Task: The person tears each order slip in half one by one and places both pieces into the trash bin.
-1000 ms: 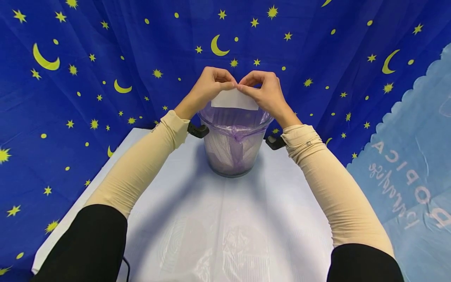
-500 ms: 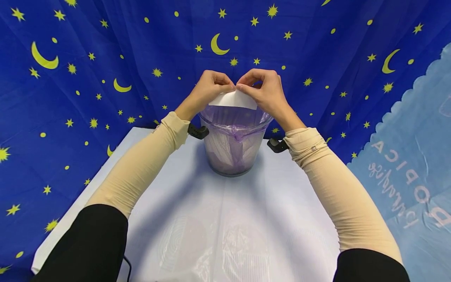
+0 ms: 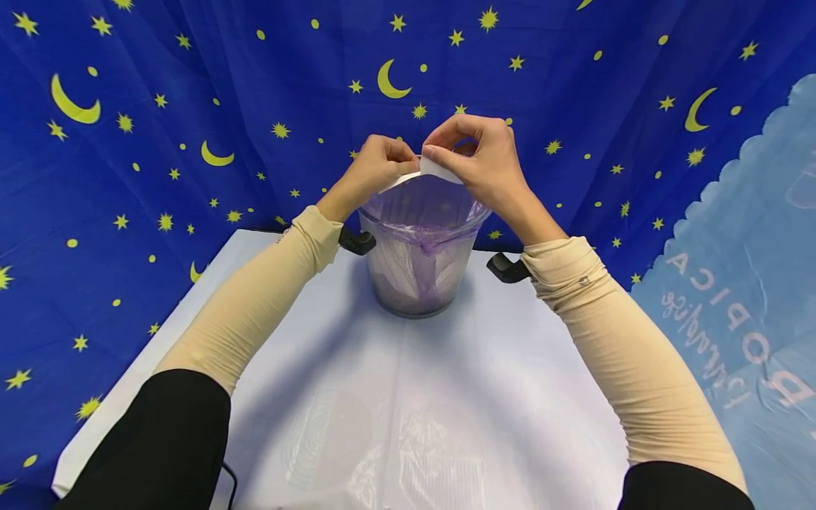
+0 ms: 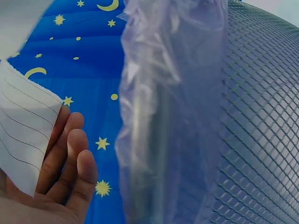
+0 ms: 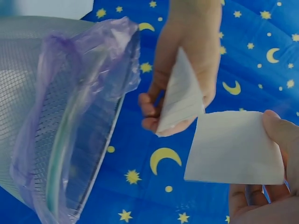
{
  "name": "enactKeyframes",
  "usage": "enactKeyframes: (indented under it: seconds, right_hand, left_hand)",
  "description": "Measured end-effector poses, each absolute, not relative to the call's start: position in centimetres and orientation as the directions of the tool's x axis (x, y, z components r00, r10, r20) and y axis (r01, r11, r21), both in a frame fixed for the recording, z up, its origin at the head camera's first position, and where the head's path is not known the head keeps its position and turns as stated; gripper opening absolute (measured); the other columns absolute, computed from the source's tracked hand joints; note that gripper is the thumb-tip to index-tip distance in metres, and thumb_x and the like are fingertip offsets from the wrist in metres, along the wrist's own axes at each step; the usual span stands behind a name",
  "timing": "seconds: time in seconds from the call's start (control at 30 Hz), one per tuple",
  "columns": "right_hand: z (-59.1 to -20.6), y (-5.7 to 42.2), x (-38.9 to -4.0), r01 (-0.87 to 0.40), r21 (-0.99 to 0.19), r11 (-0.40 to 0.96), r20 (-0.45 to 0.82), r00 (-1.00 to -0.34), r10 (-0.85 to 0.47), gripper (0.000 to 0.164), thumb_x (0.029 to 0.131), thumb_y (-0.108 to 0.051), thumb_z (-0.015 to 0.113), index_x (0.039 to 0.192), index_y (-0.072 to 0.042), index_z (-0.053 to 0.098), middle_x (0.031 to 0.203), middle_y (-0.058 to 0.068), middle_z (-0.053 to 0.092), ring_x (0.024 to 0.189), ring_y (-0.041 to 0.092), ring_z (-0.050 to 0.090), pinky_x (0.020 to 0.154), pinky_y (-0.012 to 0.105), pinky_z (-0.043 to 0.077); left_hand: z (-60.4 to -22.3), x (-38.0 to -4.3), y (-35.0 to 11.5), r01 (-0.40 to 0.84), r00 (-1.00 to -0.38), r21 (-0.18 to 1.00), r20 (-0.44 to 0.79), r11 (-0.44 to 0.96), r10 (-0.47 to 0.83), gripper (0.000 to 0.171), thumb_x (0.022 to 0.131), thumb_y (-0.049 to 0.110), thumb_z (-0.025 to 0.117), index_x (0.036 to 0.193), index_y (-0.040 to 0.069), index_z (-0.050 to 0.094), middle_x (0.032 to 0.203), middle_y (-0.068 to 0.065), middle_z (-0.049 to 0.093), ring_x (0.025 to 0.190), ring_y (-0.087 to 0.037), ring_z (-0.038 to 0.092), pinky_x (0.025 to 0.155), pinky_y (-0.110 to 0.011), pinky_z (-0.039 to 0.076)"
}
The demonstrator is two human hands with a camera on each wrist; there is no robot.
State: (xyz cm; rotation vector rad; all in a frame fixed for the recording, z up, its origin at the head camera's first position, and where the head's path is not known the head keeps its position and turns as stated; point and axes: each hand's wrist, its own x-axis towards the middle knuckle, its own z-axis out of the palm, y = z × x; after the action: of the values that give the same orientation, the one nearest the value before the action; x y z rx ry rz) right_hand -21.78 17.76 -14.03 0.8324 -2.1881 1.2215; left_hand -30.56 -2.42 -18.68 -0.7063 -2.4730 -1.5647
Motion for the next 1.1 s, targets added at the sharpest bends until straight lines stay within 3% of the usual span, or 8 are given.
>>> enactKeyframes:
  seconds: [0.33, 0.7, 1.1]
  right_hand:
    - [-13.4, 17.5, -21.2, -0.717, -0.572, 0.399, 0.686, -0.684, -0.246, 0.011, 0.095, -0.009, 0.079, 0.099, 0.002, 0.08, 0.098, 0.009, 0.079, 0.08, 0.012, 0.071, 0.069, 0.019, 0.056]
    - [-15.2, 19.2, -24.2, -0.564, -0.612, 0.554, 0.585, -0.795, -0.161, 0.025, 0.096, -0.028, 0.08, 0.109, -0.006, 0.081, 0.101, 0.0, 0.078, 0.089, 0.009, 0.067, 0.074, 0.016, 0.053]
    - [-17.3, 21.7, -26.8, -0.488, -0.642, 0.591, 0.558, -0.826, -0.076, 0.027, 0.097, -0.03, 0.078, 0.112, -0.008, 0.081, 0.105, 0.003, 0.077, 0.092, 0.007, 0.067, 0.075, 0.016, 0.053]
  left_hand:
    - [-19.1, -30.7, -3.3, 0.462, -0.886, 0.801, 0.391, 0.381, 0.251, 0.012, 0.096, 0.014, 0.079, 0.093, 0.003, 0.081, 0.087, -0.002, 0.073, 0.079, -0.014, 0.057, 0.072, -0.024, 0.044]
    - [-19.2, -30.8, -4.2, 0.492, -0.869, 0.785, 0.418, 0.378, 0.263, 0.012, 0.096, 0.016, 0.079, 0.094, 0.005, 0.082, 0.086, -0.001, 0.076, 0.081, -0.013, 0.061, 0.077, -0.025, 0.047]
    - [-19.0, -30.7, -5.6, 0.563, -0.826, 0.748, 0.518, 0.352, 0.221, 0.007, 0.094, 0.013, 0.081, 0.091, 0.007, 0.083, 0.083, -0.001, 0.076, 0.074, -0.01, 0.061, 0.069, -0.024, 0.045]
